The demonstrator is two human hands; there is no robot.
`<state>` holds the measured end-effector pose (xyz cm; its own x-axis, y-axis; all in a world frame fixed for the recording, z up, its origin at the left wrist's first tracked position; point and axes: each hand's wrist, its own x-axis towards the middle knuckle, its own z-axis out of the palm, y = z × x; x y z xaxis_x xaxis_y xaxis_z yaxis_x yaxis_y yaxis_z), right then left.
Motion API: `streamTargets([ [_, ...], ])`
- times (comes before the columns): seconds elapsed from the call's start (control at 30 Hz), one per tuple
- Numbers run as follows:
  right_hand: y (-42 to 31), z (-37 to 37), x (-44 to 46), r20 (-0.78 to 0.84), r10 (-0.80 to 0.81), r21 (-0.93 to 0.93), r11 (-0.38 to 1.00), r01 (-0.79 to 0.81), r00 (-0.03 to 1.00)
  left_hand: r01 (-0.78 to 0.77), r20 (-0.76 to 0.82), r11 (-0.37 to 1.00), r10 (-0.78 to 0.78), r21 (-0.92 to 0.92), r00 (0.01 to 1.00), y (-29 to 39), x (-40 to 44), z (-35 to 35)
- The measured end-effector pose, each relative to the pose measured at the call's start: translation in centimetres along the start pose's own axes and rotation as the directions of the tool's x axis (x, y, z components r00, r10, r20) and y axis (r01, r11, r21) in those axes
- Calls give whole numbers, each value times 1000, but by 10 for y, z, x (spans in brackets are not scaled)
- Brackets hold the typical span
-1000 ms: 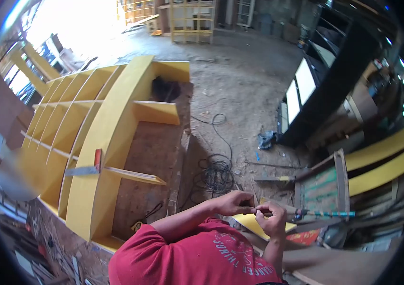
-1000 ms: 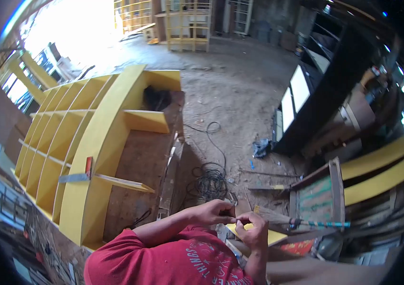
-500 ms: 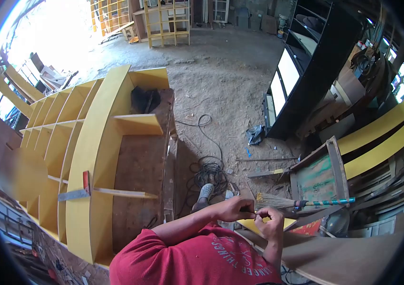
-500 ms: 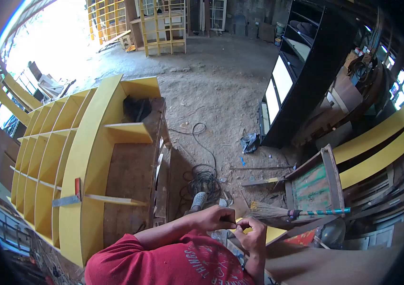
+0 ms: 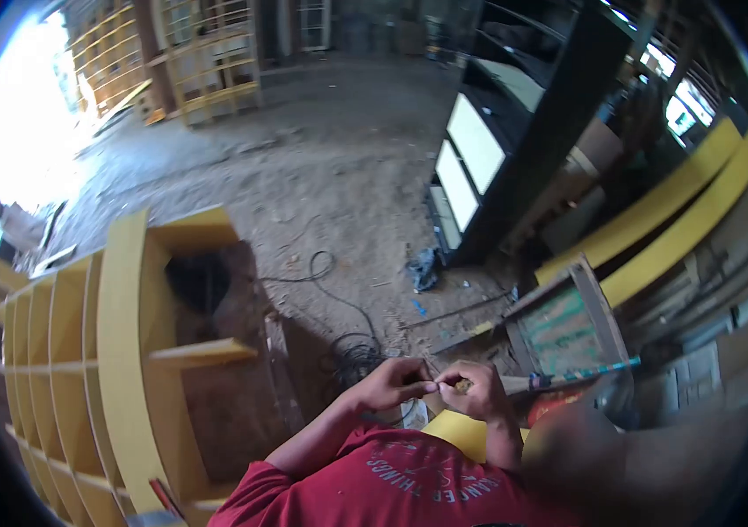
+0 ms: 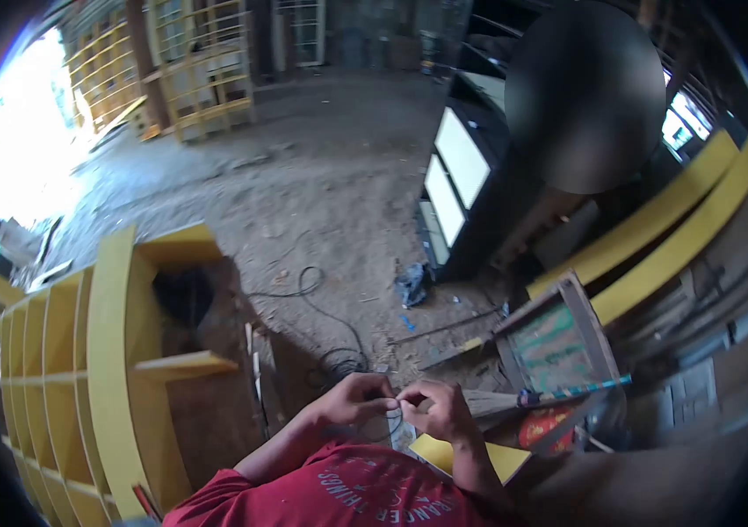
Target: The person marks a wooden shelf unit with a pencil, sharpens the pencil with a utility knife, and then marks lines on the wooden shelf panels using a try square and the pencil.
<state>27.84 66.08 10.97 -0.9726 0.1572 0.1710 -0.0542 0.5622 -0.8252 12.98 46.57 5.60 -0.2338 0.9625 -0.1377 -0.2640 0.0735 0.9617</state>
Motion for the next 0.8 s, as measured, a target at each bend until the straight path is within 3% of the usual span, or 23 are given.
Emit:
streamTargets([
  [0.07,-2,-2,8,-11,97,26,995,-97,995,-129,51,991,128,22,990,-12,18,-15],
  [0.27,22,-2,19,-96,155,-28,987,-158,983,-146,163,988,152,-49,975,-17,61,-30],
  [0.47,26,-11,-6,-289,249,-25,963,-267,924,-53,292,999,51,-1,955,-24,96,-23],
  [0.53,37,-13,-28,-362,147,-27,985,-168,920,23,359,1000,-24,8,933,-24,110,-10],
  [0.6,15,-22,-50,-431,215,13,973,-232,876,143,428,988,-152,54,891,-16,120,5],
  [0.8,6,-27,-167,-587,323,128,942,-309,742,157,630,955,-285,252,722,-10,146,103],
])
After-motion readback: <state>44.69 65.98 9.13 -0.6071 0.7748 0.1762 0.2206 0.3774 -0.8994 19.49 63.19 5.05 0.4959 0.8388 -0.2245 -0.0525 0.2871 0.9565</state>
